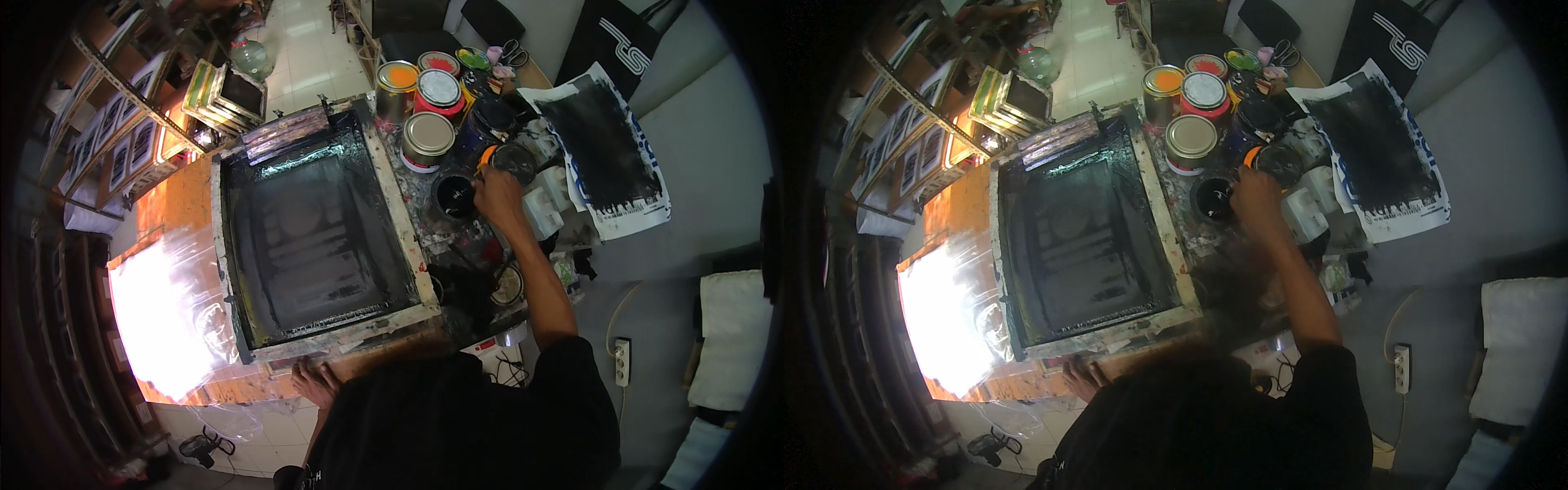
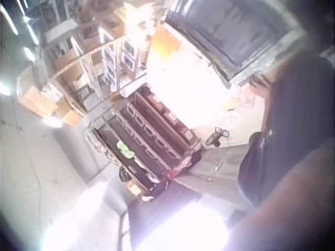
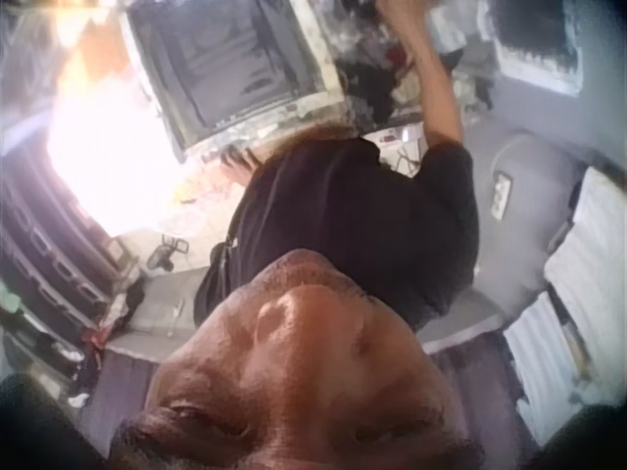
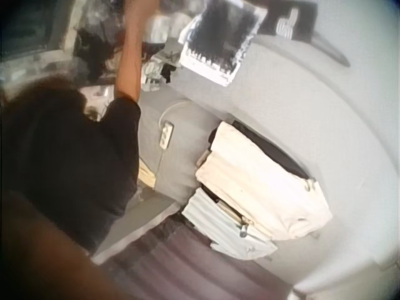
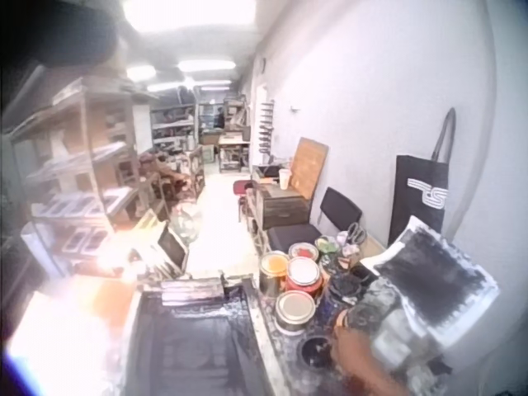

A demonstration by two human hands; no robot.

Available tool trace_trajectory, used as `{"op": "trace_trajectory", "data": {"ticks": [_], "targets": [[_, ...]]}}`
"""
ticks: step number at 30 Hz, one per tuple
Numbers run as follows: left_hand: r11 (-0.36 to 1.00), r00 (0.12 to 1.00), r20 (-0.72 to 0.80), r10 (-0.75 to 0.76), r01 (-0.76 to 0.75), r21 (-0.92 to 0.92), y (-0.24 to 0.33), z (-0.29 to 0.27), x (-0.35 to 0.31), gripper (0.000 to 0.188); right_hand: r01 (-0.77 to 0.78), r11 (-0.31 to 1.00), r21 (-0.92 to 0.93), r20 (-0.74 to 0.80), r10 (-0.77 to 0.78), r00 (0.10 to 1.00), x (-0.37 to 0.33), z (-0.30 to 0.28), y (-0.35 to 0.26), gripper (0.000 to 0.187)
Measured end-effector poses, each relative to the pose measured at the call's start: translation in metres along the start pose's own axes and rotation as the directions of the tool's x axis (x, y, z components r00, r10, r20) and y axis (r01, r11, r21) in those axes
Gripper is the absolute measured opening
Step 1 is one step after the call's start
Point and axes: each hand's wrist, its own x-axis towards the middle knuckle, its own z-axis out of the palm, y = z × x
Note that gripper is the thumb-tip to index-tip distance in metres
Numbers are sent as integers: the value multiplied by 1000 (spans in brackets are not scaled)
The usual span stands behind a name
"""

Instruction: The person stirs black ink in a container and then pours a liquid from a white bottle into the ink. They continue to stir the mixture on the workbench.

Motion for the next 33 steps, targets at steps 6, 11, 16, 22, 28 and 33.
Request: {"op": "trace_trajectory", "data": {"ticks": [6, 11, 16, 22, 28, 33], "targets": [[999, 1000, -5, 15, -15, -34, -2, 2, 1, 56, -1, 968, 250, -85, 23, 996, -5, 33, -2, 21], [1000, 1000, 10, -8, 8, -17, -2, 2, 1, 56, 0, 998, 65, 42, -3, 999, -13, 3, -5, 21], [999, 1000, -6, -23, 23, -22, 5, 1, 2, 55, -14, 995, 103, -93, 24, 995, 7, 22, 8, 26], [1000, 999, -23, 27, -27, -14, -2, 4, 1, 55, -13, 980, 197, 24, 9, 1000, -14, 14, -2, 16], [1000, 1000, 4, 19, -19, 2, -9, 9, -2, 58, 94, 995, 24, -114, -91, 989, -2, 11, 8, 22], [999, 999, 3, 47, -47, 3, -9, 6, 0, 58, 15, 957, 291, 2, -16, 1000, -10, 26, -1, 20]]}}
